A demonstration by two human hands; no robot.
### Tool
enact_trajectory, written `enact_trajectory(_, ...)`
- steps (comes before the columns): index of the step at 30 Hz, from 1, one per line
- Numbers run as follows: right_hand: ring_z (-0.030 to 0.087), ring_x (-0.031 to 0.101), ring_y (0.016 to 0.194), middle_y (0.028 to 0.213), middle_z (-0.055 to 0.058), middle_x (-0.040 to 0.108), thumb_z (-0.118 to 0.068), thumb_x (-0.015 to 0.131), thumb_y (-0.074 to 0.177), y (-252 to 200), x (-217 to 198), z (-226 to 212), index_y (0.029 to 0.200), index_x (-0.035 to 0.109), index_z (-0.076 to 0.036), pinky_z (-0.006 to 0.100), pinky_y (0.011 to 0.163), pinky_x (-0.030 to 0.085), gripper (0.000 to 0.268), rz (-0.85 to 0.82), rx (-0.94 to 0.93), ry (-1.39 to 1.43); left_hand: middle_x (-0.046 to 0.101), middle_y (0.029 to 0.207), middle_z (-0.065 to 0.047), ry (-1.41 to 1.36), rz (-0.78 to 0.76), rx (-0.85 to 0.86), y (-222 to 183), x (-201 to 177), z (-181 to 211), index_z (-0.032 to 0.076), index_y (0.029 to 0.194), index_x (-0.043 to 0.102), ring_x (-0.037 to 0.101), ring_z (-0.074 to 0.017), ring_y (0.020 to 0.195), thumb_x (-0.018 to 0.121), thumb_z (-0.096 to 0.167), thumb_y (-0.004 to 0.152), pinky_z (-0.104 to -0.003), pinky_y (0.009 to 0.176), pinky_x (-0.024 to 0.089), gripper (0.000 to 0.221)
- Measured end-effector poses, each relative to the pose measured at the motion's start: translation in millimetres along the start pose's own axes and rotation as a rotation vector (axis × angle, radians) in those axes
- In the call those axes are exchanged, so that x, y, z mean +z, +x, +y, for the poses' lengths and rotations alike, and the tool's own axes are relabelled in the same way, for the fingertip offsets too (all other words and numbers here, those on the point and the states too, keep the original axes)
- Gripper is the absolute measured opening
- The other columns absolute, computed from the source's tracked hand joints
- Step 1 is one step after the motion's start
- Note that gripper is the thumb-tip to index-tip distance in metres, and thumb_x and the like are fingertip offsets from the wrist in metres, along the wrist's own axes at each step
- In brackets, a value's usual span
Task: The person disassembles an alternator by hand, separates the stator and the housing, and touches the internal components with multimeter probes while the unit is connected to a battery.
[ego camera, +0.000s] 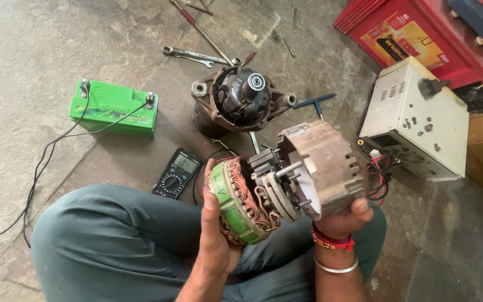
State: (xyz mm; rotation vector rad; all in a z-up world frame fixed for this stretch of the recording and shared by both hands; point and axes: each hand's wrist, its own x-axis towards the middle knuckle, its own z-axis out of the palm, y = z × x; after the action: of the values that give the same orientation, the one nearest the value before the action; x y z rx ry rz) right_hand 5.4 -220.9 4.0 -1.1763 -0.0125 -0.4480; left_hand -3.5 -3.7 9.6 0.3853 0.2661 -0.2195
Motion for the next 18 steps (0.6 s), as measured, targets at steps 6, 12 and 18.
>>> enact_trajectory(6, 0.032, 0.060, 0.127, 0.136, 0.019, 0.060, -0.051, 0.073, 0.087, 4.5, 12.0, 0.1, 0.147, 0.051, 0.003, 0.045, 0.109, 0.050, 0.084, -0.029, -0.036, -0.059, 0.042, 0.154, -0.015, 0.060, -0.002, -0.030, -0.5, 5.2, 7.7, 0.016, 0.165, 0.011, 0.045, -0.0291, 0.141, 0.070, 0.046, 0.084, -0.048, 0.115, 0.040, 0.104)
enact_trajectory(12, 0.034, 0.059, 0.132, 0.142, 0.020, 0.059, -0.051, 0.073, 0.084, 5.8, 19.3, 2.5, 0.144, 0.051, 0.003, 0.049, 0.115, 0.049, 0.083, -0.023, -0.026, -0.087, 0.045, 0.151, -0.014, 0.041, 0.039, -0.060, -1.7, 9.7, 12.5, 0.012, 0.164, 0.015, 0.048, -0.0282, 0.138, 0.072, 0.047, 0.081, -0.047, 0.114, 0.040, 0.106)
enact_trajectory(18, 0.033, 0.054, 0.141, 0.151, 0.018, 0.054, -0.053, 0.074, 0.084, 6.5, 31.3, 5.9, 0.142, 0.052, 0.002, 0.050, 0.122, 0.045, 0.082, -0.118, -0.005, -0.106, 0.043, 0.153, -0.016, 0.216, -0.008, 0.002, -0.7, 8.3, 15.1, 0.011, 0.164, 0.009, 0.045, -0.0298, 0.141, 0.074, 0.058, 0.077, -0.047, 0.115, 0.038, 0.118)
